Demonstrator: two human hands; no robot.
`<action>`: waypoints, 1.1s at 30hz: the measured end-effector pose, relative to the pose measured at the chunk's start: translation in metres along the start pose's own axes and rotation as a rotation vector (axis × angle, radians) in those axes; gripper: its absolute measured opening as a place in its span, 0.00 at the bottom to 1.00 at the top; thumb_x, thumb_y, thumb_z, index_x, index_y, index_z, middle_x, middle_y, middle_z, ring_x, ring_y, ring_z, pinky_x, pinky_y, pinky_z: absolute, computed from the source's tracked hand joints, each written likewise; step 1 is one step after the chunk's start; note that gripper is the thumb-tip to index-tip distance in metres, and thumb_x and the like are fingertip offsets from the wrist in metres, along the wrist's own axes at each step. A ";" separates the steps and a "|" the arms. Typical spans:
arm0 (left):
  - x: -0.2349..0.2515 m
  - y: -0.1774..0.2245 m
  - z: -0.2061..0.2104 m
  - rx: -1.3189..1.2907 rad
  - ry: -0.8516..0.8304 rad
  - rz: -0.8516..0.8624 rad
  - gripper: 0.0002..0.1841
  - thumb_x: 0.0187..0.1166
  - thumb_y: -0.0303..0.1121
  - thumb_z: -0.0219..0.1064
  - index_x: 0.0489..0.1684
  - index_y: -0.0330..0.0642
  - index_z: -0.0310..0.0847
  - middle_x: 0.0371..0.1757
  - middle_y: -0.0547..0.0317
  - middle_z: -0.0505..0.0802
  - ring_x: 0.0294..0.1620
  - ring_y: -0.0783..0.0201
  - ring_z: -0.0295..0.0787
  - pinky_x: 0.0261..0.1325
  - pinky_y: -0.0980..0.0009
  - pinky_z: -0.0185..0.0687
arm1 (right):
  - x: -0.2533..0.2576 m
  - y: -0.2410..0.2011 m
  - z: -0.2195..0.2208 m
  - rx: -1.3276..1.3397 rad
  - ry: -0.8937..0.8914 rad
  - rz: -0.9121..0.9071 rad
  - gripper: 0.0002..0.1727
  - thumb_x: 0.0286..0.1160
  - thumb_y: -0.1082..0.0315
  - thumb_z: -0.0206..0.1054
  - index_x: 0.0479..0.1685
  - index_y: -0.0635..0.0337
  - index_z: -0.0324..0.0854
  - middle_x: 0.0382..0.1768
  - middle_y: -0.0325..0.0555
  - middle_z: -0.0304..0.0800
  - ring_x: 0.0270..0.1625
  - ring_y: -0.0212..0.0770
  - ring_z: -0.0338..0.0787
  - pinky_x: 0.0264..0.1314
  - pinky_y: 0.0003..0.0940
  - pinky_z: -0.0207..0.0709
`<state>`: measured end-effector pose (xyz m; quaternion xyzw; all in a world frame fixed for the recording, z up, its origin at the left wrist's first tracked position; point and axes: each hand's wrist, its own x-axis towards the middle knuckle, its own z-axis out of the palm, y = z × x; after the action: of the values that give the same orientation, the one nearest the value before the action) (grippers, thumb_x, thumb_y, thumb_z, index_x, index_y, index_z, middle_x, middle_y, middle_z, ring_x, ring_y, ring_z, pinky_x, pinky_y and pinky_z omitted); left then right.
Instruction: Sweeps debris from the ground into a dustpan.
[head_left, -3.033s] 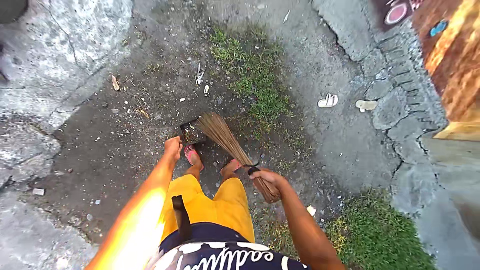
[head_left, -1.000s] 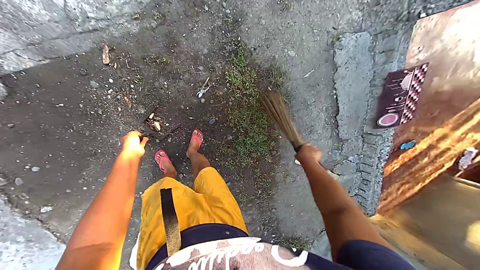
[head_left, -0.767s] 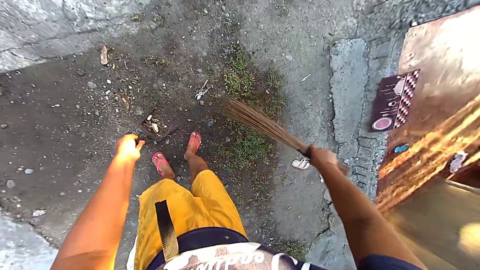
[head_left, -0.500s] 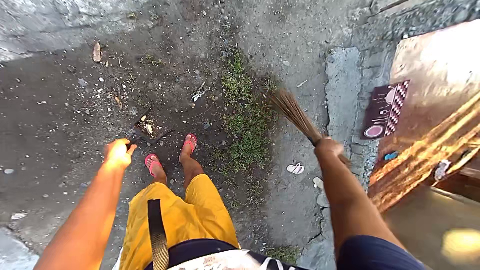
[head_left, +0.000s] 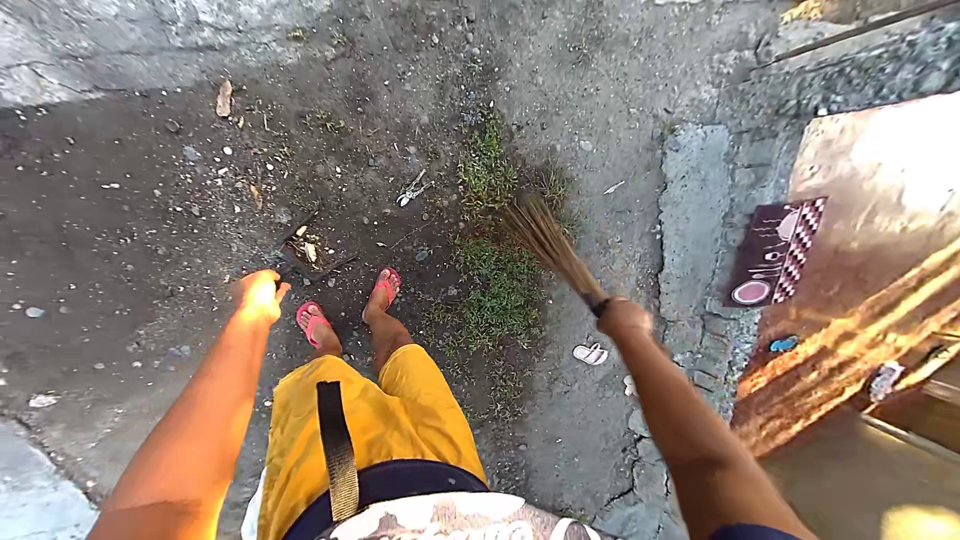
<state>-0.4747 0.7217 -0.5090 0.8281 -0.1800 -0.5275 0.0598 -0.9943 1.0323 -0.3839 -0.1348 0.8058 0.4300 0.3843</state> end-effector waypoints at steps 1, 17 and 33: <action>-0.001 -0.002 0.001 0.008 0.004 -0.004 0.22 0.80 0.28 0.60 0.73 0.31 0.71 0.71 0.40 0.80 0.64 0.52 0.82 0.63 0.54 0.83 | -0.013 -0.032 0.011 0.001 -0.034 -0.043 0.37 0.65 0.61 0.77 0.74 0.72 0.72 0.68 0.73 0.81 0.72 0.71 0.82 0.69 0.73 0.74; 0.013 -0.007 -0.047 -0.182 -0.034 -0.035 0.22 0.82 0.26 0.57 0.75 0.33 0.71 0.72 0.42 0.80 0.66 0.52 0.81 0.65 0.56 0.81 | -0.046 -0.167 -0.063 0.143 0.136 -0.328 0.45 0.59 0.58 0.82 0.82 0.59 0.67 0.60 0.72 0.86 0.63 0.75 0.86 0.60 0.77 0.77; -0.009 -0.039 -0.045 -0.608 0.119 -0.191 0.24 0.85 0.29 0.60 0.79 0.31 0.66 0.79 0.37 0.74 0.74 0.45 0.76 0.70 0.49 0.78 | -0.051 -0.239 -0.202 -0.154 0.160 -0.616 0.44 0.59 0.59 0.85 0.80 0.58 0.70 0.61 0.72 0.85 0.65 0.73 0.84 0.66 0.76 0.73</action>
<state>-0.4288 0.7576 -0.4931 0.8148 0.0683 -0.5111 0.2650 -0.9312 0.7238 -0.4196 -0.4341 0.7199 0.3413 0.4205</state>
